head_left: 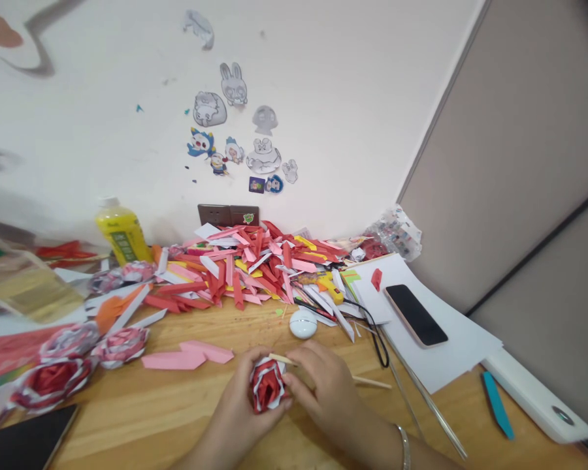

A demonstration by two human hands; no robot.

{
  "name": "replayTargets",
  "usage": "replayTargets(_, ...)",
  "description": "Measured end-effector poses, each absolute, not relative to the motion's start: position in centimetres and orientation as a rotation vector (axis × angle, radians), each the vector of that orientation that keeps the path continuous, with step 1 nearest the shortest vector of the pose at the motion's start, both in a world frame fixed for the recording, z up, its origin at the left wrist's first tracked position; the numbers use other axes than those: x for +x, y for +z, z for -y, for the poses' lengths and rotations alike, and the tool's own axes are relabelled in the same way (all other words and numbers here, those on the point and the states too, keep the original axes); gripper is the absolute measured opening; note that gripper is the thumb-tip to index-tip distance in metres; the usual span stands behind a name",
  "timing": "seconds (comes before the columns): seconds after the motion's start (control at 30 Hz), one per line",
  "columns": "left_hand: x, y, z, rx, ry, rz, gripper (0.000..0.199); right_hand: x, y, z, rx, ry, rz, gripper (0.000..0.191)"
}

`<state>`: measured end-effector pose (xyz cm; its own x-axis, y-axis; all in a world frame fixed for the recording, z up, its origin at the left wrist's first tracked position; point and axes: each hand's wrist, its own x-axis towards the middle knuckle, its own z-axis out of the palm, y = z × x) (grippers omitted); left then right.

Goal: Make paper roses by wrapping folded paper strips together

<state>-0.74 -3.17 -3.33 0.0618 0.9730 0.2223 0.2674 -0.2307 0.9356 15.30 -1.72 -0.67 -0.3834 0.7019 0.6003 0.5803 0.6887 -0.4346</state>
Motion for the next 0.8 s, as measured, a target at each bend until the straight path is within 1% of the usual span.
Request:
replayTargets(0.13, -0.56, -3.21, 3.23, 1.589, 1.205, -1.219, 0.051, 15.42, -0.28, 1.64, -0.986, 0.189, 2.091, 0.028)
replayTargets(0.27, -0.61, -3.26, 3.15, 1.623, 1.213, -1.221, 0.043, 15.51, -0.14, 1.59, -0.978, 0.131, 2.088, 0.029)
replayTargets(0.43, -0.78, -3.61, 3.01, 1.684, 1.203, -1.255, 0.040, 15.51, -0.26, 1.56, -0.953, 0.018, 2.085, 0.029)
replayTargets(0.6, -0.79, -3.58, 3.08, 1.715, 1.204, -1.260, 0.037, 15.47, -0.14, 1.77, -1.001, 0.067, 2.081, 0.025)
replayTargets(0.73, -0.84, -3.61, 3.21, 1.697, 1.187, -1.260, 0.034, 15.54, -0.45, 1.77, -0.974, -0.096, 2.167, 0.034)
replayTargets(0.8, -0.87, -3.73, 3.24, 1.685, 1.182, -1.272, 0.035, 15.60, -0.67, 1.73, -0.938, -0.206, 2.206, 0.032)
